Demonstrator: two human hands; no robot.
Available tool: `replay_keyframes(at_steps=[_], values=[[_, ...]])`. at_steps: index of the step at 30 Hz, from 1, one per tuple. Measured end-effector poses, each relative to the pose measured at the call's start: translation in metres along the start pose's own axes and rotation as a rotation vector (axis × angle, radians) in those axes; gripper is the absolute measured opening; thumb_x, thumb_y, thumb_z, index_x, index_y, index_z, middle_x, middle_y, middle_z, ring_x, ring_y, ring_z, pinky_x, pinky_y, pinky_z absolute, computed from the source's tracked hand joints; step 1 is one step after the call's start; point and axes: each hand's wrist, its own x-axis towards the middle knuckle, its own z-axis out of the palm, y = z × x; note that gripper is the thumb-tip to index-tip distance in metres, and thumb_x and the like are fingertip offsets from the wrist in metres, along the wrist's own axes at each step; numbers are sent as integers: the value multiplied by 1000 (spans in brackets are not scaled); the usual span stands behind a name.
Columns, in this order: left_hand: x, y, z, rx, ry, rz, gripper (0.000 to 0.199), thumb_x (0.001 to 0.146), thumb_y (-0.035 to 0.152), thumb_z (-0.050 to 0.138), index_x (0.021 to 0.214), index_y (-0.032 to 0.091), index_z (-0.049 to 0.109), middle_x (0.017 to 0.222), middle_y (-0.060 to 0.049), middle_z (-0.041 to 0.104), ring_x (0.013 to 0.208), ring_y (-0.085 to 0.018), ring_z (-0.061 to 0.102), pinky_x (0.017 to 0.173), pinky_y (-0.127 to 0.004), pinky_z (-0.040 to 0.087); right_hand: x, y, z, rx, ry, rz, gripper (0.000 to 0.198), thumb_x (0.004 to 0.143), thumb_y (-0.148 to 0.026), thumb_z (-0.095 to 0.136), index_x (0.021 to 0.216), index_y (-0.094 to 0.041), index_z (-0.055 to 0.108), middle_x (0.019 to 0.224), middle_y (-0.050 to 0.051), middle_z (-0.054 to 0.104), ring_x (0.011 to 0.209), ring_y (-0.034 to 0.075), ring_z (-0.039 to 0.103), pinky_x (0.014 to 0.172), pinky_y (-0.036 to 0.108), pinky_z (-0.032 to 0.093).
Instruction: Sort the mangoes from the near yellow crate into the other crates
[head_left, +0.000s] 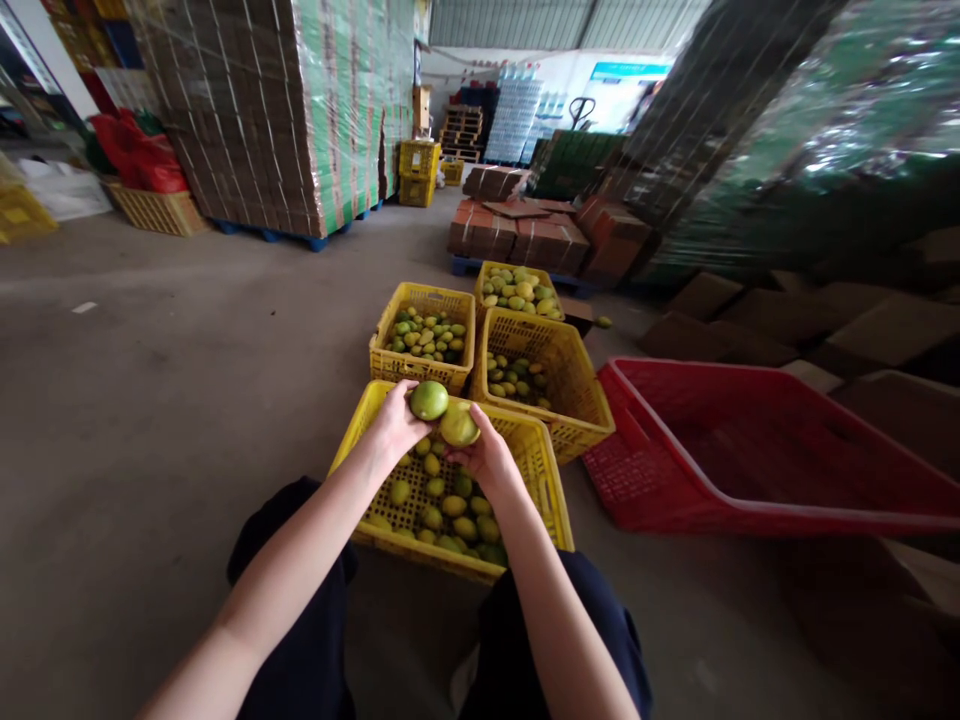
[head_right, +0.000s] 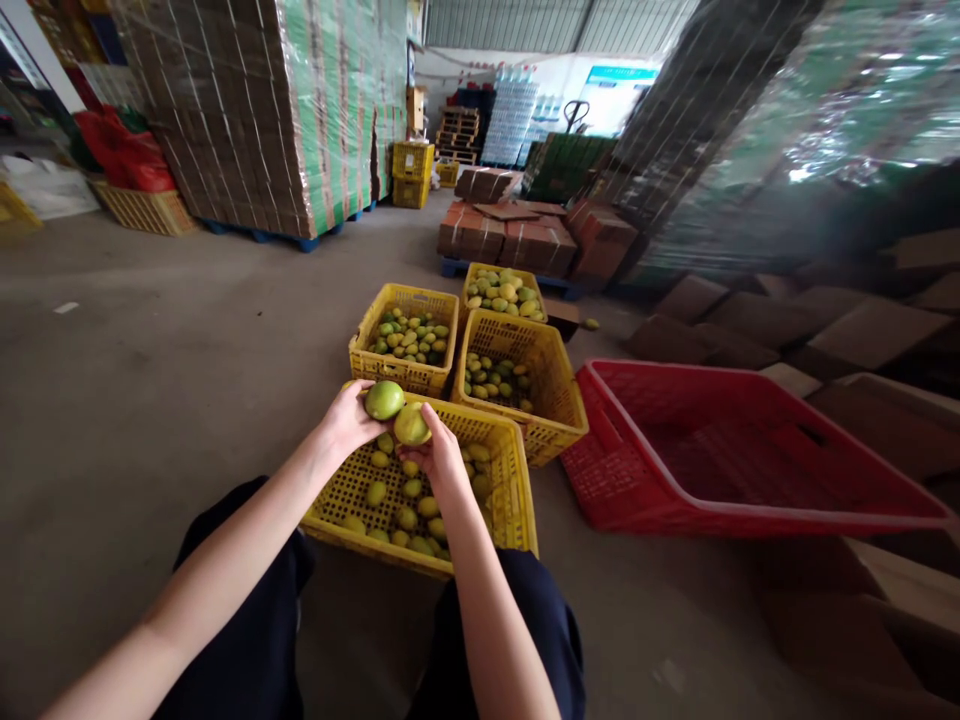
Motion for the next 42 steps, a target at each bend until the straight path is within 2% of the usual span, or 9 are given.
replay_keyframes(at_steps=[5, 12, 17, 23, 27, 30, 33, 37, 42], values=[[-7, 3, 1, -32, -61, 13, 21, 84, 14, 49, 93, 18, 68, 77, -8, 70, 72, -20, 66, 71, -31, 53, -3, -6, 3, -19, 40, -122, 40, 57, -44, 87, 81, -19, 67, 71, 2, 73, 62, 18, 68, 54, 29, 56], [-5, -5, 7, -68, -3, 162, 4, 76, 18, 60, 78, 19, 63, 66, 1, 65, 57, -11, 59, 58, -24, 47, -15, -10, 11, -147, 63, -476, 53, 50, -32, 90, 93, -24, 60, 86, -1, 74, 77, 18, 67, 73, 33, 55], [-7, -5, 7, -22, -26, 85, 13, 71, 27, 68, 72, 19, 58, 62, 2, 60, 57, -12, 57, 57, -26, 43, -22, -14, 8, -293, 71, -639, 61, 49, -31, 90, 103, -26, 62, 101, 1, 71, 90, 21, 67, 84, 37, 54], [-16, -10, 13, 74, -106, 88, 19, 69, 20, 75, 80, 18, 59, 71, 0, 61, 63, -14, 59, 60, -27, 48, -16, -15, 5, -42, 143, -476, 40, 64, -37, 77, 100, -25, 66, 96, 0, 72, 91, 20, 65, 81, 34, 53], [-13, -13, 15, 58, -100, 21, 7, 81, 19, 64, 85, 18, 59, 71, -2, 62, 66, -15, 61, 61, -27, 52, -10, -16, 8, 204, 123, -362, 26, 66, -40, 68, 85, -22, 67, 83, 0, 71, 88, 22, 65, 71, 32, 54], [-10, -14, 14, -26, -123, -72, 12, 90, 20, 50, 92, 15, 61, 76, -7, 66, 72, -18, 64, 62, -28, 55, -10, -17, 10, 229, 106, -297, 26, 69, -43, 71, 82, -21, 65, 76, 0, 69, 77, 20, 66, 62, 31, 54], [-11, -12, 13, -77, -119, -78, 15, 91, 24, 52, 92, 14, 62, 74, -8, 66, 71, -18, 65, 62, -27, 56, -11, -16, 11, 245, 145, -260, 27, 69, -42, 75, 81, -22, 63, 74, -2, 69, 64, 15, 62, 52, 26, 52], [-16, -9, 12, -34, -114, -83, 14, 86, 28, 61, 84, 14, 60, 65, -6, 62, 60, -15, 61, 50, -20, 52, -10, -16, 16, 334, 308, -143, 21, 71, -38, 73, 77, -22, 61, 63, -4, 66, 56, 14, 61, 52, 26, 55], [-12, -9, 10, -67, -116, -136, 25, 91, 24, 42, 92, 11, 64, 72, -11, 67, 62, -17, 65, 50, -24, 54, -8, -12, 19, 334, 336, -96, 23, 76, -41, 72, 74, -23, 59, 59, -4, 66, 55, 16, 65, 51, 28, 57]])
